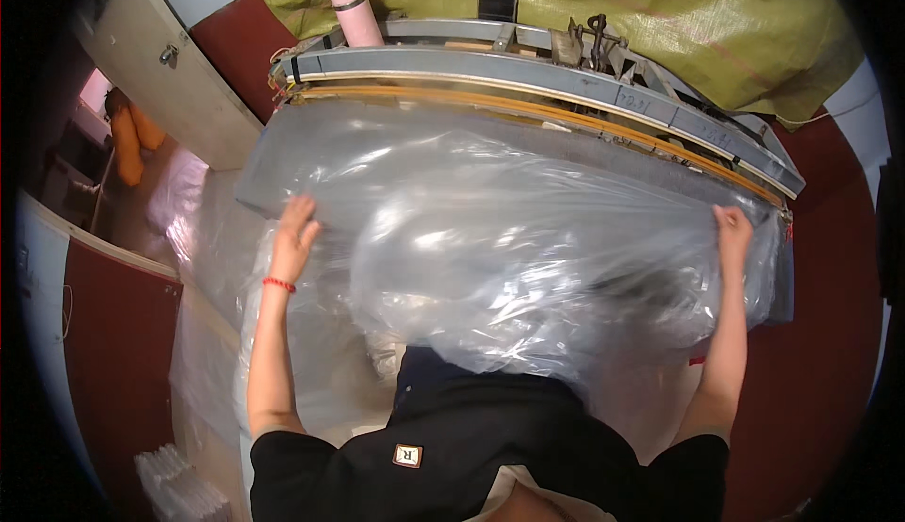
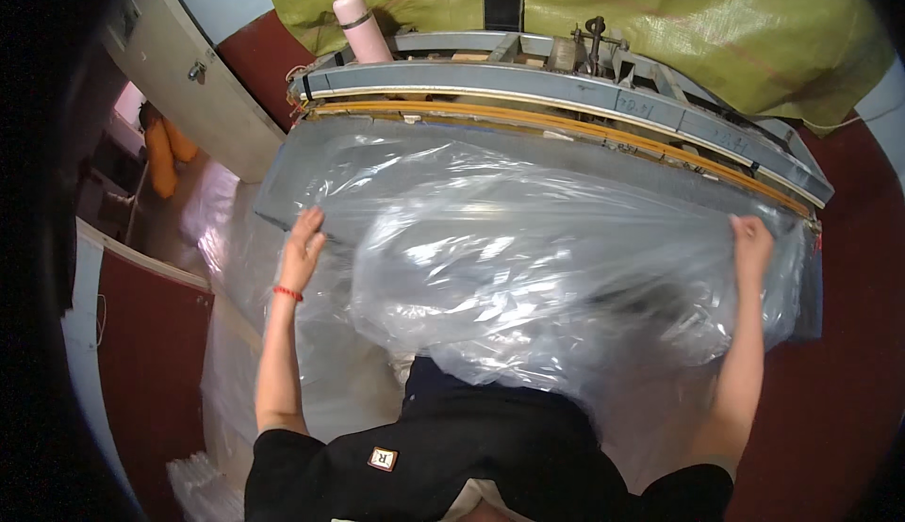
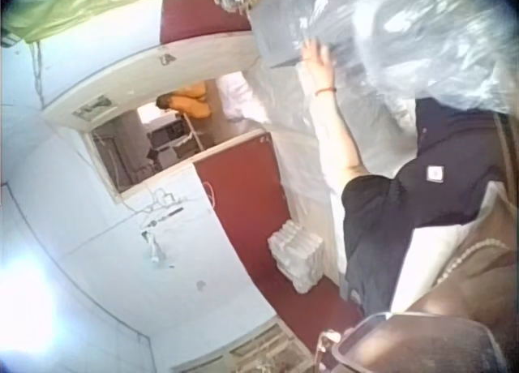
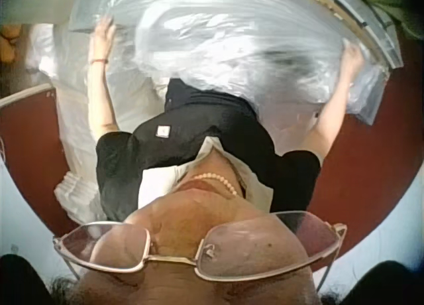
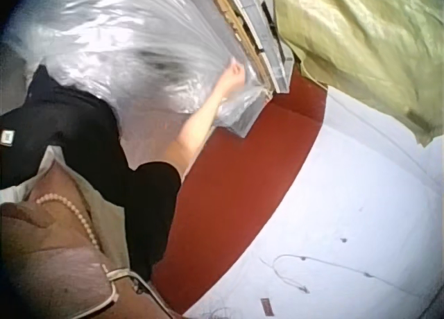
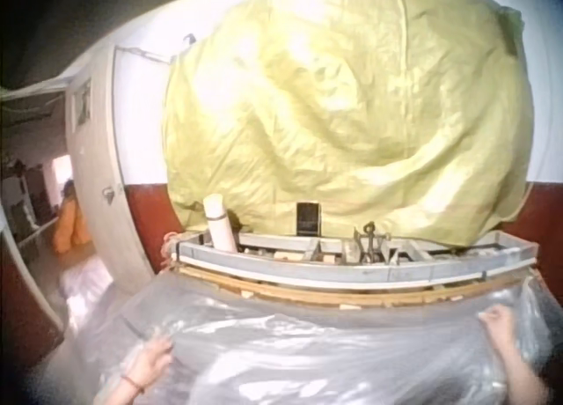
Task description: The recorder is wrapping large grey foam or plastic components in clear plastic film using a packaging machine or table.
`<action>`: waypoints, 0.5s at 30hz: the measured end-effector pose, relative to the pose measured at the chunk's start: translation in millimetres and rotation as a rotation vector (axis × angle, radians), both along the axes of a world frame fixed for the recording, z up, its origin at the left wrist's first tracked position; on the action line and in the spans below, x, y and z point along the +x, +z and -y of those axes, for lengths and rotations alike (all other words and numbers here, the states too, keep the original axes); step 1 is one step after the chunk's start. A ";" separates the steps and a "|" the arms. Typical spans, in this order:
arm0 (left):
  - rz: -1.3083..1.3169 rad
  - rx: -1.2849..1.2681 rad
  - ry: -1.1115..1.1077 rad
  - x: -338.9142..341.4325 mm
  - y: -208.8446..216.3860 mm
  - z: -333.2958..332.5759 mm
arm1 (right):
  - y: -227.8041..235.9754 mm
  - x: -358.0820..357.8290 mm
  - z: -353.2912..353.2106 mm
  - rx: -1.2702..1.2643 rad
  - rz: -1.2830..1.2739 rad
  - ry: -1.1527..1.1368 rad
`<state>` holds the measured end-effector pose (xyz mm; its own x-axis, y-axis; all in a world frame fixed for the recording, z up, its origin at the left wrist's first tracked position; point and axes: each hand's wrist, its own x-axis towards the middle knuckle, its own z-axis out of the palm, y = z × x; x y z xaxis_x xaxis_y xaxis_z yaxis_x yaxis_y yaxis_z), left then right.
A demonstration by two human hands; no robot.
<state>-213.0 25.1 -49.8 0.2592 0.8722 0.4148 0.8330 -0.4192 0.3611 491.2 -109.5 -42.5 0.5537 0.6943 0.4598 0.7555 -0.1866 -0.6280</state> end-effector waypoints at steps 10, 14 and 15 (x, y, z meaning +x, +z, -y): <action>0.199 -0.836 -0.393 102.3 6.9 121.8 | -12.6 107.4 125.9 -0.217 0.264 -0.512; 0.191 -0.859 -0.332 121.0 -97.2 153.4 | -9.1 100.3 119.9 -0.195 0.285 -0.518; 0.374 -0.948 -0.221 123.2 -119.9 154.2 | -7.8 99.9 120.1 -0.197 0.277 -0.520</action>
<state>-89.8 -129.1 -169.7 0.4487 0.8310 -0.3289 0.5396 0.0414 0.8409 591.1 -229.6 -50.3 0.7210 0.4522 0.5251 0.6644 -0.6665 -0.3382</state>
